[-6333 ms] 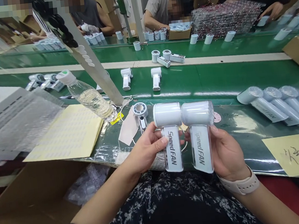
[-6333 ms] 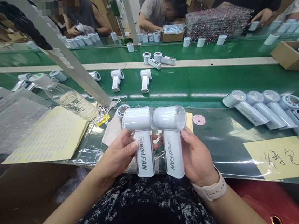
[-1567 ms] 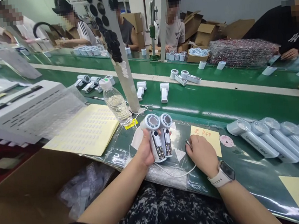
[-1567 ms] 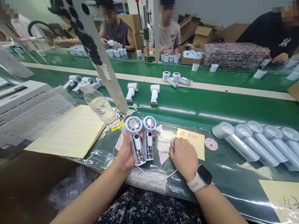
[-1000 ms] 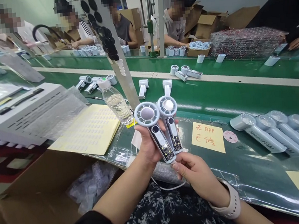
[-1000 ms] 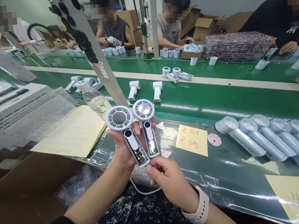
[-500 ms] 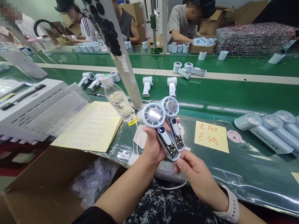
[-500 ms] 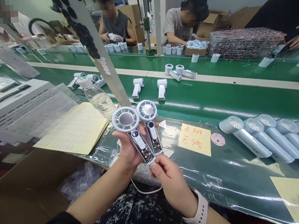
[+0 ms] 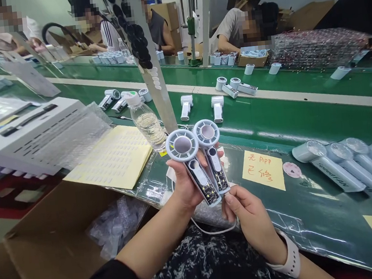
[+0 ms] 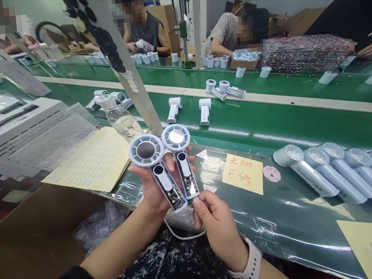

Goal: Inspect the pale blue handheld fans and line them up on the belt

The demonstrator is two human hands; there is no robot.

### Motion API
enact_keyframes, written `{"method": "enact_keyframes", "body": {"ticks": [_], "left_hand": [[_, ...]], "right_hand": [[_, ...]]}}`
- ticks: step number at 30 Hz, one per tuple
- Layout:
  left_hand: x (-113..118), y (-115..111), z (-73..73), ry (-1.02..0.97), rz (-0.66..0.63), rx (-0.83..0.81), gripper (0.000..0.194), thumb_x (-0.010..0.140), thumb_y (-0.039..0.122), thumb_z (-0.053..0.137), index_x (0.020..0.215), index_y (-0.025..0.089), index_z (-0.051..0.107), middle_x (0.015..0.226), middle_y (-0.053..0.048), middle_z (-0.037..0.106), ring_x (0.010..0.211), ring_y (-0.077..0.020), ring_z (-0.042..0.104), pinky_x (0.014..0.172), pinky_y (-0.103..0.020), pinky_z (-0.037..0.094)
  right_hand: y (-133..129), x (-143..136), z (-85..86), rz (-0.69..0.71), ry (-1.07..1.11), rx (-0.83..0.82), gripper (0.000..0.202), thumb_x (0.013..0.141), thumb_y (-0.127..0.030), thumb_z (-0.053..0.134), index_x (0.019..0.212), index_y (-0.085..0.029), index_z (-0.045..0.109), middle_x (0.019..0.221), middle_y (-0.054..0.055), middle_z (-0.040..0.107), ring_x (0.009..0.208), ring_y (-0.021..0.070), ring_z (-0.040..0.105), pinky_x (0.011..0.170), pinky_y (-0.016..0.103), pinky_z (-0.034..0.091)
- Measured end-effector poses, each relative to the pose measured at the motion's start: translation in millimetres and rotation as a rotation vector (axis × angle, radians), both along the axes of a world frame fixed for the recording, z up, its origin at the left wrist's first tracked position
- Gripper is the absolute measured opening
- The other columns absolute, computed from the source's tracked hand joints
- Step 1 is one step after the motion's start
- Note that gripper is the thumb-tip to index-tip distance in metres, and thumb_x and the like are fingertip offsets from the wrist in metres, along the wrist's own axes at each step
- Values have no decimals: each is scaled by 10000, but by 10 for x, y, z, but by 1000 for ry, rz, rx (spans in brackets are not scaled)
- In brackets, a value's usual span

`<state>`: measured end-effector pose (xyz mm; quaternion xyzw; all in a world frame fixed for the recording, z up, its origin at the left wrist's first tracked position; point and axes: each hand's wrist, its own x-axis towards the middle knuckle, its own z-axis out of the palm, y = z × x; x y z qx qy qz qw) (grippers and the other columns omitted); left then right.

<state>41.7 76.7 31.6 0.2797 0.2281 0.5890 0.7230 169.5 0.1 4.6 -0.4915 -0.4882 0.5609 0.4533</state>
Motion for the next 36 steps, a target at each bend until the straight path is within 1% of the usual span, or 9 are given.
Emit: {"method": "enact_keyframes", "body": {"ticks": [3, 7, 13, 16, 20, 24, 30, 33, 36], "left_hand": [[3, -31, 0, 38, 25, 70, 681, 498, 869, 652, 592, 196, 614, 1018, -61, 721, 921, -261, 685, 757, -340, 564], [14, -74, -45, 31, 27, 173, 660, 533, 847, 659, 642, 196, 668, 959, -70, 732, 841, -248, 690, 683, -319, 551], [1, -72, -77, 49, 18, 225, 706, 541, 878, 611, 653, 183, 667, 837, -73, 733, 742, -221, 679, 601, -288, 533], [-11, -66, -65, 33, 0, 210, 686, 571, 867, 605, 662, 189, 665, 906, -79, 745, 771, -233, 691, 616, -306, 548], [-21, -65, -57, 31, 21, 160, 668, 572, 850, 629, 643, 186, 649, 979, -79, 735, 886, -258, 700, 708, -337, 574], [-37, -61, -77, 15, 22, 90, 679, 565, 850, 638, 659, 178, 642, 1043, -74, 723, 919, -234, 692, 765, -326, 577], [-40, -81, -104, 38, 15, 1, 610, 667, 784, 644, 833, 197, 663, 1000, -89, 713, 1091, -322, 640, 817, -396, 563], [-11, -118, -79, 63, 15, -4, 525, 723, 685, 652, 915, 196, 666, 962, -96, 708, 1090, -349, 633, 801, -420, 561], [29, -174, -19, 72, -51, 22, 501, 737, 600, 636, 1031, 195, 648, 915, -98, 701, 1043, -363, 647, 766, -445, 563]], "right_hand": [[-12, -44, 9, -24, 108, -48, 441, 926, -571, 549, 664, -225, 472, 456, -62, 473, 474, 138, 530, 554, 278, 423], [-21, -74, -15, -51, 192, -88, 438, 898, -583, 591, 682, -218, 484, 427, -75, 464, 444, 131, 538, 526, 264, 424], [-7, -48, 1, -32, 111, -52, 435, 908, -574, 577, 681, -207, 528, 523, -28, 568, 534, 137, 565, 591, 269, 444], [12, -24, 14, -22, 36, -1, 426, 899, -578, 582, 696, -203, 571, 625, -3, 605, 609, 142, 557, 620, 267, 445], [25, -9, -1, -6, 3, -7, 436, 878, -604, 589, 700, -205, 584, 646, -1, 590, 626, 151, 537, 622, 273, 437], [24, 5, -21, 17, -7, -17, 431, 886, -601, 576, 714, -206, 580, 665, -2, 572, 644, 157, 519, 631, 277, 422], [120, 148, -122, 25, 25, 69, 378, 923, -527, 566, 728, -205, 599, 727, 14, 598, 727, 178, 531, 700, 291, 411], [178, 240, -205, 29, 96, 79, 369, 922, -507, 574, 712, -205, 606, 719, 18, 599, 727, 188, 526, 711, 304, 402], [190, 271, -233, 36, 186, 108, 355, 918, -484, 584, 700, -205, 611, 705, 19, 583, 713, 190, 513, 692, 307, 394]]}}
